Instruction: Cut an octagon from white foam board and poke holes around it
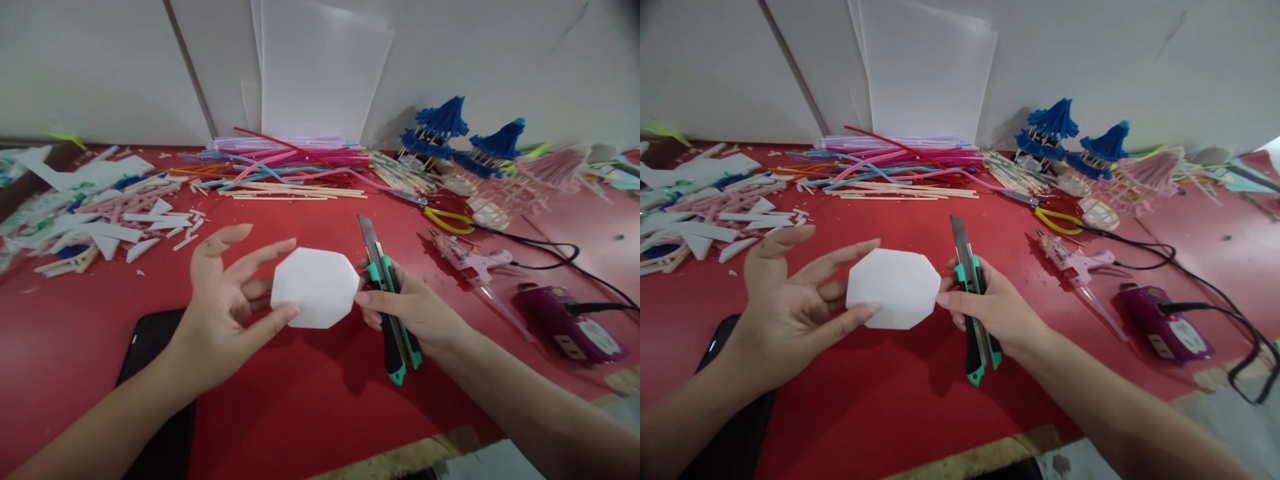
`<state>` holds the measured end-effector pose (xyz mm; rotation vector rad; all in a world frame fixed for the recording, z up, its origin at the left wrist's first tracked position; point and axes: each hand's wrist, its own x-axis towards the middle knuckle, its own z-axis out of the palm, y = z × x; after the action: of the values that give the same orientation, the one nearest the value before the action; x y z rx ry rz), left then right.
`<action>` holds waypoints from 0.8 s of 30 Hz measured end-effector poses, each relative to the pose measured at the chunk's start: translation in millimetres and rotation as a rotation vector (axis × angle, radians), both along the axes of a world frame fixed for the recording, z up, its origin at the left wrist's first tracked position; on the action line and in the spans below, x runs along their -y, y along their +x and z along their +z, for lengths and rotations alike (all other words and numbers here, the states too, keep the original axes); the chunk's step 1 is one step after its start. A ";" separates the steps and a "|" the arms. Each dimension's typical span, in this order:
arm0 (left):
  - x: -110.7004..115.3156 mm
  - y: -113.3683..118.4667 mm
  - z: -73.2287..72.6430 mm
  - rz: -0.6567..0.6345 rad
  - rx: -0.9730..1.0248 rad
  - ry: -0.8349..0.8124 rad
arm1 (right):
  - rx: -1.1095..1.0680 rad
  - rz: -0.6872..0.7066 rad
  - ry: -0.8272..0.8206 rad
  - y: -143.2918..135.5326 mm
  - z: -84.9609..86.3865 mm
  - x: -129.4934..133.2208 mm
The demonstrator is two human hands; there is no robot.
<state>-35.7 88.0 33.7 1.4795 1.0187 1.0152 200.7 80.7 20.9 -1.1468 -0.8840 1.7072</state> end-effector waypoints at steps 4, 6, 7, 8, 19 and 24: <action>0.1 -2.0 -2.4 0.003 0.014 -0.162 | 0.020 0.037 0.009 -0.1 -1.9 2.6; -1.4 -3.3 -2.9 0.001 -0.038 -0.180 | 0.030 0.034 0.012 -0.1 -2.6 2.9; -2.1 -3.7 -2.8 0.006 -0.052 -0.178 | 0.029 0.033 0.011 -0.2 -2.8 2.9; -2.7 -4.1 -2.6 0.008 -0.057 -0.178 | 0.025 0.031 0.007 -0.3 -2.8 2.8; -5.0 -9.4 -2.7 -0.108 0.064 -0.303 | -0.025 -0.034 -0.051 2.0 -5.2 0.1; -5.0 -8.0 -1.8 -0.166 -0.026 -0.277 | -0.025 -0.053 -0.065 2.9 -4.7 -1.2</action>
<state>-43.8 92.9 31.9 1.3257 0.9936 0.7080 203.6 81.9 16.2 -1.1791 -0.7816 1.7146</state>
